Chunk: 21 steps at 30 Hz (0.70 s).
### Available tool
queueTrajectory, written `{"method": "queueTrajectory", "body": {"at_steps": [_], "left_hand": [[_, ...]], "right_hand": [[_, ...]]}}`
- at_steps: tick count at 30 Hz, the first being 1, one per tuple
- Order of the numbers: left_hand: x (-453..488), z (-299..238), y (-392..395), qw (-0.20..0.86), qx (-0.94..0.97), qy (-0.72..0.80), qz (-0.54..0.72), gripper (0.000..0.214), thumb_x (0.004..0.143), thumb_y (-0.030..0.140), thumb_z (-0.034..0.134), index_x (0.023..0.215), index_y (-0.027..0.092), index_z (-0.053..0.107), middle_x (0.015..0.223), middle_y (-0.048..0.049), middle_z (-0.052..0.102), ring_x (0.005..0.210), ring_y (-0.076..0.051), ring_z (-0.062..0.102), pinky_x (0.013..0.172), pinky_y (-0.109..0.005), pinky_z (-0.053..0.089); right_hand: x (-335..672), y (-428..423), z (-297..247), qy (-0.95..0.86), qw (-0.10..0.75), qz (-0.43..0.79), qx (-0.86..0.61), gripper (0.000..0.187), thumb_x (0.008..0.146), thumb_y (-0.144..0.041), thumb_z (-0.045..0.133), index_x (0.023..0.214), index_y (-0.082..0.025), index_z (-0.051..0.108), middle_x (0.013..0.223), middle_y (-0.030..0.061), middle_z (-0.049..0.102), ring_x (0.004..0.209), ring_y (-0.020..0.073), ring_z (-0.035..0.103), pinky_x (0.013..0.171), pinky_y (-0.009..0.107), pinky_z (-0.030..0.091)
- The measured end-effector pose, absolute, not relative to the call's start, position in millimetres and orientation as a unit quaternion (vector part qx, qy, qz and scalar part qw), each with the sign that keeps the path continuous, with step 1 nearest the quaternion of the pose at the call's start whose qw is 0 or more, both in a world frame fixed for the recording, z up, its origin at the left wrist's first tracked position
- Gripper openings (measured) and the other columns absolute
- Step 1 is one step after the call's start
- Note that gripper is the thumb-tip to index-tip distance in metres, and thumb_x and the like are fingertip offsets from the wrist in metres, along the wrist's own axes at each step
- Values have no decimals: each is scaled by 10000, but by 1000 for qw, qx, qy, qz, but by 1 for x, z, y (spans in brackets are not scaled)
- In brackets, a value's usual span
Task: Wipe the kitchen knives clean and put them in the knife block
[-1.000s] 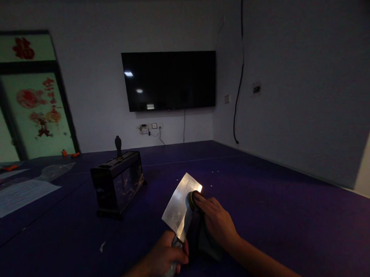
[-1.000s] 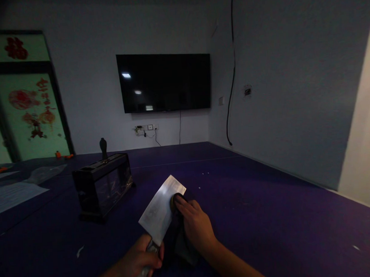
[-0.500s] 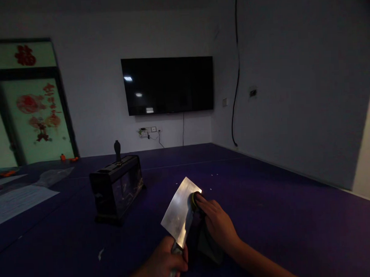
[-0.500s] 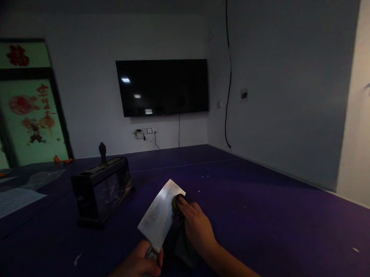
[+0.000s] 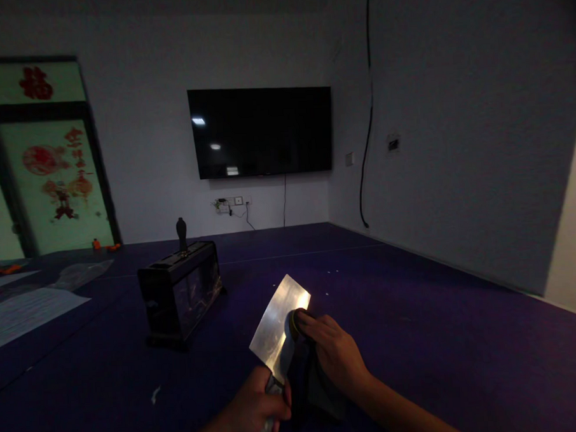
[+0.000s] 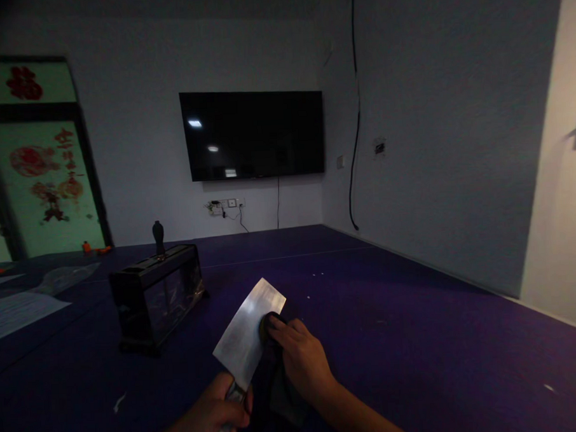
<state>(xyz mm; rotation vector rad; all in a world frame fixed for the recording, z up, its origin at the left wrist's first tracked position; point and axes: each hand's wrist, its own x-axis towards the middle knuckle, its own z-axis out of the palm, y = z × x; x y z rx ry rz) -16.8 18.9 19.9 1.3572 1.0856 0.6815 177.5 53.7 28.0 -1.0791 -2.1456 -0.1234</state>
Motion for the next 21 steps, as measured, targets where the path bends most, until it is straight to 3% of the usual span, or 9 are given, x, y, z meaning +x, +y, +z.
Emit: {"method": "queueTrajectory", "body": {"at_steps": [6, 16, 21], "left_hand": [[-17, 19, 17, 601, 592, 460, 277, 235, 482, 126, 534, 704, 177, 478, 492, 92, 449, 366, -52, 380, 411, -190, 267], [-20, 12, 19, 598, 610, 440, 277, 224, 477, 134, 546, 692, 168, 495, 512, 79, 444, 402, -58, 391, 408, -190, 269], [-19, 18, 18, 596, 608, 441, 284, 222, 479, 140, 540, 696, 162, 497, 498, 77, 455, 389, -61, 403, 416, -196, 274]], "right_hand": [[180, 57, 25, -805, 396, -38, -441, 551, 721, 6, 313, 1170, -234, 522, 1232, -15, 503, 941, 178, 496, 820, 336, 457], [180, 65, 20, -784, 376, -52, -492, 578, 703, 10, 320, 1253, -132, 427, 1345, 15, 364, 1068, 202, 419, 903, 353, 398], [180, 63, 20, -799, 370, -43, -472, 586, 693, 14, 325, 1235, -165, 458, 1327, 10, 393, 1006, 186, 466, 875, 336, 418]]}}
